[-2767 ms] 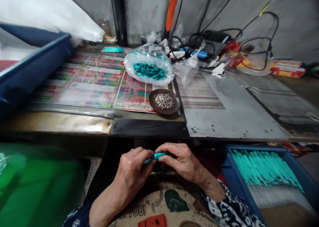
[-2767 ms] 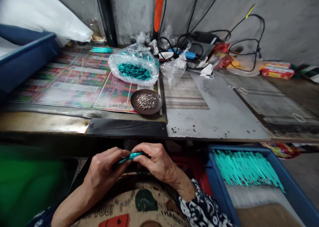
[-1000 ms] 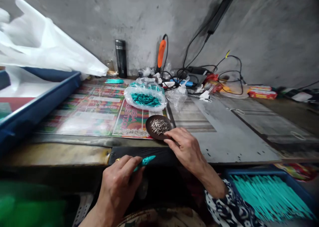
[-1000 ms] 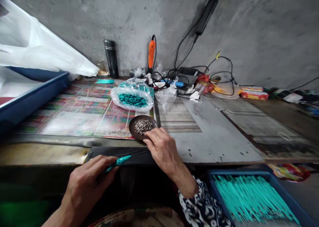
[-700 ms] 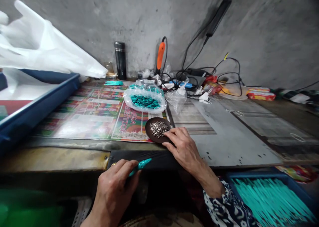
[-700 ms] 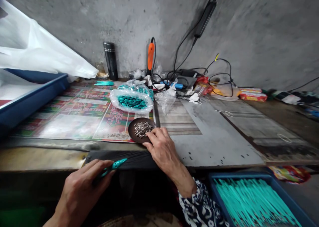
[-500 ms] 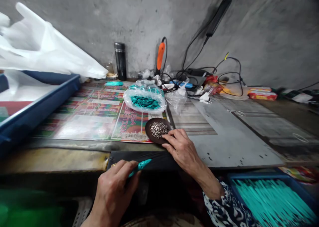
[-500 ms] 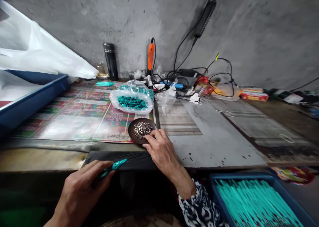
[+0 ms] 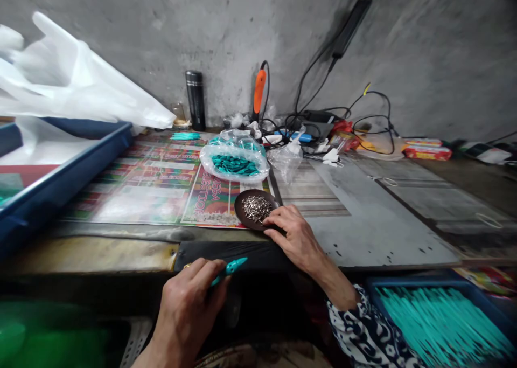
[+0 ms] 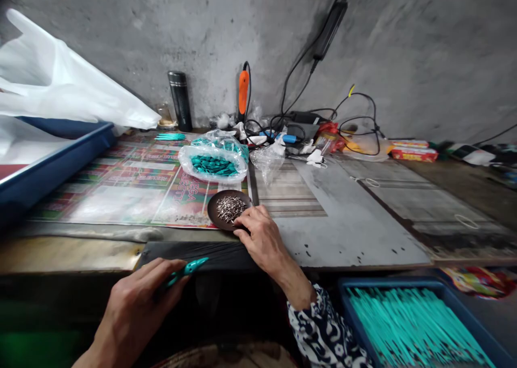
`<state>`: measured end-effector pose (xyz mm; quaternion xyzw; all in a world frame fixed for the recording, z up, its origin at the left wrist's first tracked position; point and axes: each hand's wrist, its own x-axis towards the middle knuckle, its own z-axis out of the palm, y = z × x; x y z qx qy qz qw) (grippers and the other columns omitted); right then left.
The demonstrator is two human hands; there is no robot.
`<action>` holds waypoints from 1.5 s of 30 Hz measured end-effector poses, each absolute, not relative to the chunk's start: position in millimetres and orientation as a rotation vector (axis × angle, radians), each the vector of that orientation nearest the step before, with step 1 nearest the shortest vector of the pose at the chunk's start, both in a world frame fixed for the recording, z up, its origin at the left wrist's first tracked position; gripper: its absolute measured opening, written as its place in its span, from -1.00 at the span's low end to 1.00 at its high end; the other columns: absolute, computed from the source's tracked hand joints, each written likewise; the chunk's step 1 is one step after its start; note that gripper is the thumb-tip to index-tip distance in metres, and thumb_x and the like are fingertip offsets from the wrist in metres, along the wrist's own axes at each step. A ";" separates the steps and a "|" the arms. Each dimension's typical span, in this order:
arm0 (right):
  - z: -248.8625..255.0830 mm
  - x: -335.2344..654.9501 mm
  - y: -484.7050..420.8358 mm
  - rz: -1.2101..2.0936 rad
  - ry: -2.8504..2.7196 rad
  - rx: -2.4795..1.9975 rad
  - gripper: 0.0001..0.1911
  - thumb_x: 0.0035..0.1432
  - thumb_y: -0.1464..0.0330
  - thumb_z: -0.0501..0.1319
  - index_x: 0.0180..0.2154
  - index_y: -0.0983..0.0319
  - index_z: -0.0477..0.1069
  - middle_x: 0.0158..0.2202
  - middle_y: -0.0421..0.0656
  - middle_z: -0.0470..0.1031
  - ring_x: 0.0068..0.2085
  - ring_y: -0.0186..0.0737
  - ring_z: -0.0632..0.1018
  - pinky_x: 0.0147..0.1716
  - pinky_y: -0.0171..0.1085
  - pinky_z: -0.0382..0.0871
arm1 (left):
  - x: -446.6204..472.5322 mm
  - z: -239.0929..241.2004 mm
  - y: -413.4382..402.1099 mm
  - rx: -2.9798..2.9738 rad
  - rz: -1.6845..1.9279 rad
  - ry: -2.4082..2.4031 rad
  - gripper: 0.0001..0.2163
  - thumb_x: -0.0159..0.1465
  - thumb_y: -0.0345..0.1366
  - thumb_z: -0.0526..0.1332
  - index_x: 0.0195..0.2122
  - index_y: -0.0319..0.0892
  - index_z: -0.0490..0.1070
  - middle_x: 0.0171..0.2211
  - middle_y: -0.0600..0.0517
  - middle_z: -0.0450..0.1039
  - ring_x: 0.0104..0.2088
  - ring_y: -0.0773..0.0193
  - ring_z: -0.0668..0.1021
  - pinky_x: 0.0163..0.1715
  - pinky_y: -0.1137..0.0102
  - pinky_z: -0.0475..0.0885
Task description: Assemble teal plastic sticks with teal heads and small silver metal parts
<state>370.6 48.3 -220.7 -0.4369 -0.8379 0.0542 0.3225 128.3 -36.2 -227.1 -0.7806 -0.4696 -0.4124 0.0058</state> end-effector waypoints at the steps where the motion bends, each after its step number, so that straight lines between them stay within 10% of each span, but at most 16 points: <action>1: -220.3 371.1 49.0 0.152 -2.208 -1.146 -0.84 0.13 0.56 0.30 -0.25 0.24 0.52 -0.23 -0.09 0.51 -0.14 -0.07 0.44 -0.15 -0.12 0.38 | 127.9 -227.8 -36.6 -2.460 -1.281 -1.473 -0.86 0.35 -0.33 0.12 -0.27 -0.13 0.47 -0.48 0.11 0.52 -0.53 0.35 0.59 -0.55 0.51 0.45; 45: -193.2 332.2 -21.5 0.526 -2.260 -0.808 -0.86 0.30 0.57 0.14 -0.32 0.28 0.35 -0.33 -0.12 0.40 -0.22 -0.16 0.38 -0.16 -0.17 0.28 | 145.2 -225.9 -59.6 -2.638 -1.047 -1.543 -0.86 0.32 -0.40 0.14 -0.27 -0.18 0.51 -0.48 0.04 0.46 -0.50 0.23 0.54 -0.49 0.39 0.40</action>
